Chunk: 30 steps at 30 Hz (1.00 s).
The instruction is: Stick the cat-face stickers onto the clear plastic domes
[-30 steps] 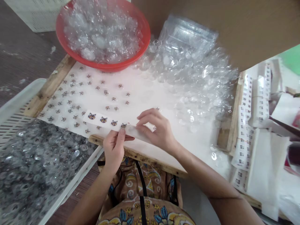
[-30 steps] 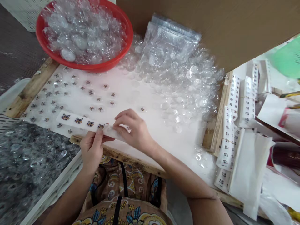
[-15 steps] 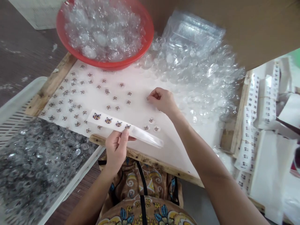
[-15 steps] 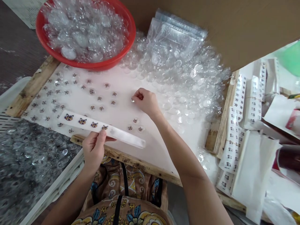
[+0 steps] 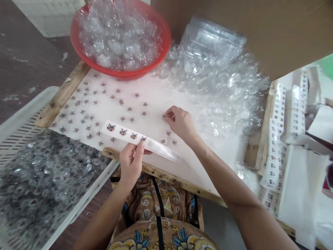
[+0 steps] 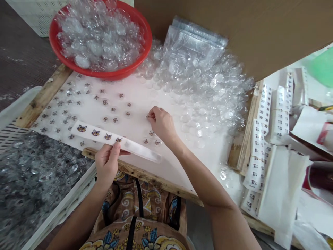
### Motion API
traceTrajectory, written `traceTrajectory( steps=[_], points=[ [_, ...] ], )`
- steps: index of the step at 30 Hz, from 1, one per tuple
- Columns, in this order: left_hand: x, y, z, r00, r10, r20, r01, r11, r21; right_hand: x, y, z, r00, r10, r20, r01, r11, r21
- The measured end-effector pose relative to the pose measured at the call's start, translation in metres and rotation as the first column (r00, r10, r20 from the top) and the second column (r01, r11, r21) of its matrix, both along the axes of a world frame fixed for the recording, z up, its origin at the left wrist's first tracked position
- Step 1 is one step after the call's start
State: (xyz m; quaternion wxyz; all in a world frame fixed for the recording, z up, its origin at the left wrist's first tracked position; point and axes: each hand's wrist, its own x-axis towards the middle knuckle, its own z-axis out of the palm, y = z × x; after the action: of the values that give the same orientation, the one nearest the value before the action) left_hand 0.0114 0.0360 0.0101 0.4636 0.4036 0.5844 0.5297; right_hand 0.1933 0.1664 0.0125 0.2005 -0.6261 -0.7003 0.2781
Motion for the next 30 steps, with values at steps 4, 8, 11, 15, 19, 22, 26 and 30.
traceTrajectory(
  steps=[4,8,11,15,19,22,26,30],
  points=[
    [0.003,0.003,0.005,0.997,0.027,0.071,-0.028,0.999,0.019,0.003,-0.019,0.005,0.998,0.053,-0.022,-0.056,0.991,-0.119],
    [0.004,0.004,0.008,0.996,0.027,0.080,-0.029,0.999,0.031,0.006,-0.023,0.002,0.996,0.070,0.061,-0.064,0.994,-0.089],
    [0.004,0.004,0.008,0.997,0.009,0.077,-0.012,0.999,0.037,0.007,-0.021,0.000,0.995,0.055,0.082,-0.052,0.998,-0.043],
    [0.004,0.003,0.008,0.998,-0.002,0.070,0.000,1.000,0.025,0.001,-0.028,0.010,0.999,0.049,-0.013,-0.049,0.999,0.002],
    [0.002,0.002,0.005,0.997,-0.046,0.061,0.046,0.999,0.010,-0.017,-0.044,0.030,0.921,0.191,-0.339,-0.203,0.979,0.000],
    [0.000,0.000,0.000,0.997,-0.030,0.068,0.031,1.000,-0.001,-0.030,-0.056,0.038,0.859,0.266,-0.438,-0.281,0.959,0.033],
    [-0.001,-0.002,-0.005,0.994,0.011,0.106,-0.007,0.999,-0.036,-0.036,-0.067,0.039,0.875,0.318,-0.365,-0.265,0.945,0.190],
    [0.000,-0.001,-0.004,0.993,0.032,0.118,-0.025,0.998,-0.061,-0.028,-0.055,0.039,0.808,0.336,-0.485,-0.262,0.941,0.215]
  ],
)
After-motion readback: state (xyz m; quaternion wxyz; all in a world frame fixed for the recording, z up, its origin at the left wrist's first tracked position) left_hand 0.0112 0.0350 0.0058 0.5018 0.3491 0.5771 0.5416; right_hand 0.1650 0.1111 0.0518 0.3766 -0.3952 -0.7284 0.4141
